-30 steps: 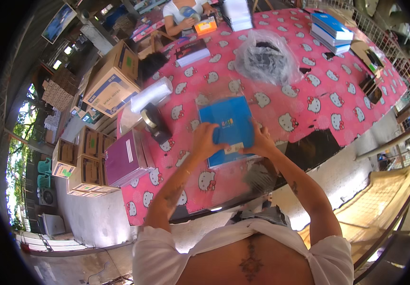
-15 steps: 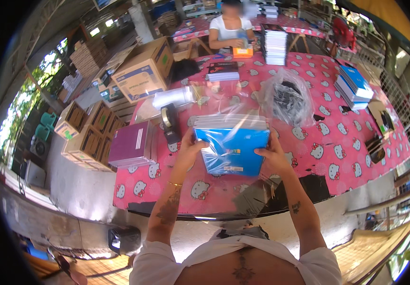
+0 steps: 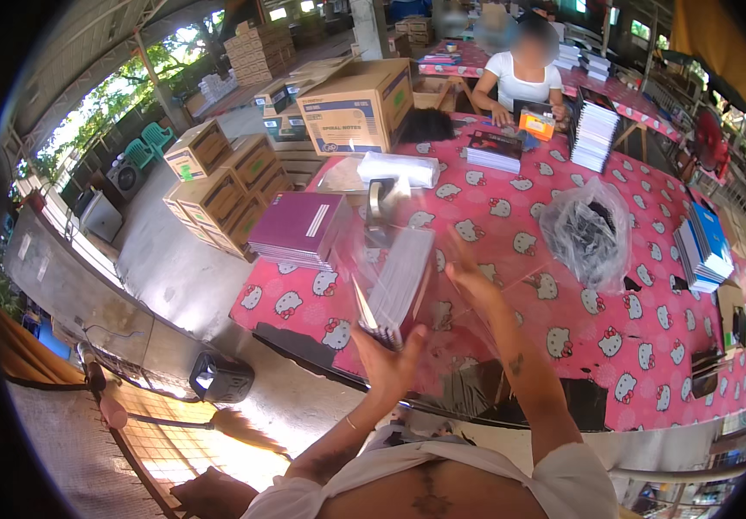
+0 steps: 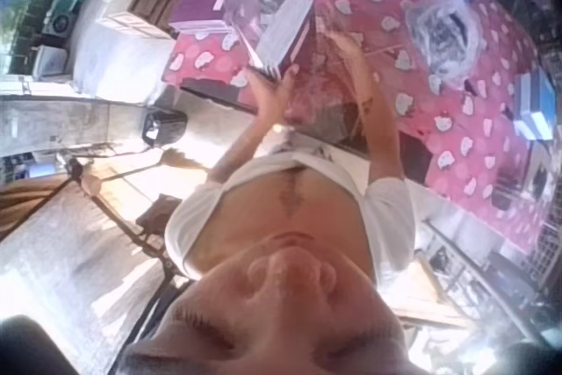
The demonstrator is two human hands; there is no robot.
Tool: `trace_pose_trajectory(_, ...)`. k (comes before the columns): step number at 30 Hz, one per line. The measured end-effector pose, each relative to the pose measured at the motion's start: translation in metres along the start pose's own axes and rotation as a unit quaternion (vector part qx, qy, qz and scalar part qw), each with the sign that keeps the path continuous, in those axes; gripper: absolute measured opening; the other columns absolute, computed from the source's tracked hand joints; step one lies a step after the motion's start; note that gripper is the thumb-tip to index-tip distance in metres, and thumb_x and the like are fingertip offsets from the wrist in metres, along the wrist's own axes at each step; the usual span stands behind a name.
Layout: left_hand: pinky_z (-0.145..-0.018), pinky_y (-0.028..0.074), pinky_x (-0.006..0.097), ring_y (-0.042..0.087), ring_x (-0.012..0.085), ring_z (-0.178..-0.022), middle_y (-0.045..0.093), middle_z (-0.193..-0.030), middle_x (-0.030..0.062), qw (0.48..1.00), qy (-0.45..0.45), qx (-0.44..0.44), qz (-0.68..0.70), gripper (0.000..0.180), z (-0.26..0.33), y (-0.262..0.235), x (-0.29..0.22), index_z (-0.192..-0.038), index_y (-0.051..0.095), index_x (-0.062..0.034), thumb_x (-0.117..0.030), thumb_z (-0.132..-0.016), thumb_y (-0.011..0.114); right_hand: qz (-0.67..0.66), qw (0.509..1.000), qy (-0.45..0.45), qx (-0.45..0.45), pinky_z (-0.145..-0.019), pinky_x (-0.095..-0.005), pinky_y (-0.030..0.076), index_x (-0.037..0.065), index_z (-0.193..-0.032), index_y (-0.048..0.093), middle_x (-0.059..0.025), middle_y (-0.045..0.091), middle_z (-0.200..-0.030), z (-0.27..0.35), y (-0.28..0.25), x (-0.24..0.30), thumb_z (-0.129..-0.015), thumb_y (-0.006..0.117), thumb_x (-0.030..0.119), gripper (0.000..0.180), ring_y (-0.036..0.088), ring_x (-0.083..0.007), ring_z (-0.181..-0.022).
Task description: The person places notebooks one at a time into plastic bags, seals the bags with tape from a dispenser, and places the packaged notebooks onto stacks on a table.
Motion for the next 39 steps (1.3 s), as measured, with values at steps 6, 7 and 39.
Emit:
trace_pose_trajectory(6,-0.092,0.050,0.035,0.061,0.0195,-0.108,0.062,-0.115,0.0130,0.974,0.046,0.130,0.178,0.067,-0.088,-0.013,0.030,-0.119,0.046,-0.0004,-0.011,-0.067,0.087,-0.198,0.978,0.028,0.064,-0.104,-0.0374,0.042,0.003,-0.144,0.040,-0.0057,0.055,-0.131,-0.016,-0.027,-0.068,-0.075,0.087,0.025,0.086,0.051,-0.0207,-0.122)
trace_pose_trajectory(7,-0.093,0.050,0.035,0.061,0.0193,-0.109,0.062,-0.117,0.0106,0.949,0.018,0.208,0.236,0.070,-0.105,-0.016,0.032,-0.125,0.045,-0.0016,-0.006,-0.068,0.086,-0.154,0.988,0.002,0.005,-0.103,-0.0368,0.043,0.003,-0.144,0.040,-0.0057,0.056,-0.127,0.002,-0.023,-0.050,-0.073,0.088,0.021,0.087,0.051,-0.0198,-0.121)
trace_pose_trajectory(39,-0.071,0.052,0.027,0.063,0.0122,-0.076,0.068,-0.086,0.0040,0.881,0.067,0.387,0.265,0.016,-0.265,0.060,0.125,-0.106,0.068,-0.0004,-0.007,-0.091,0.067,0.630,0.770,-0.102,-0.006,-0.082,-0.0449,0.045,0.007,-0.113,0.070,-0.0117,0.071,-0.091,-0.021,0.083,0.173,-0.081,0.072,0.045,0.050,0.068,-0.0296,-0.084)
Point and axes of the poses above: each hand's wrist, its own z-axis away from the middle knuckle, its own y-axis out of the palm, x = y × z, the point moved 2 cm from there along -z, towards the middle knuckle
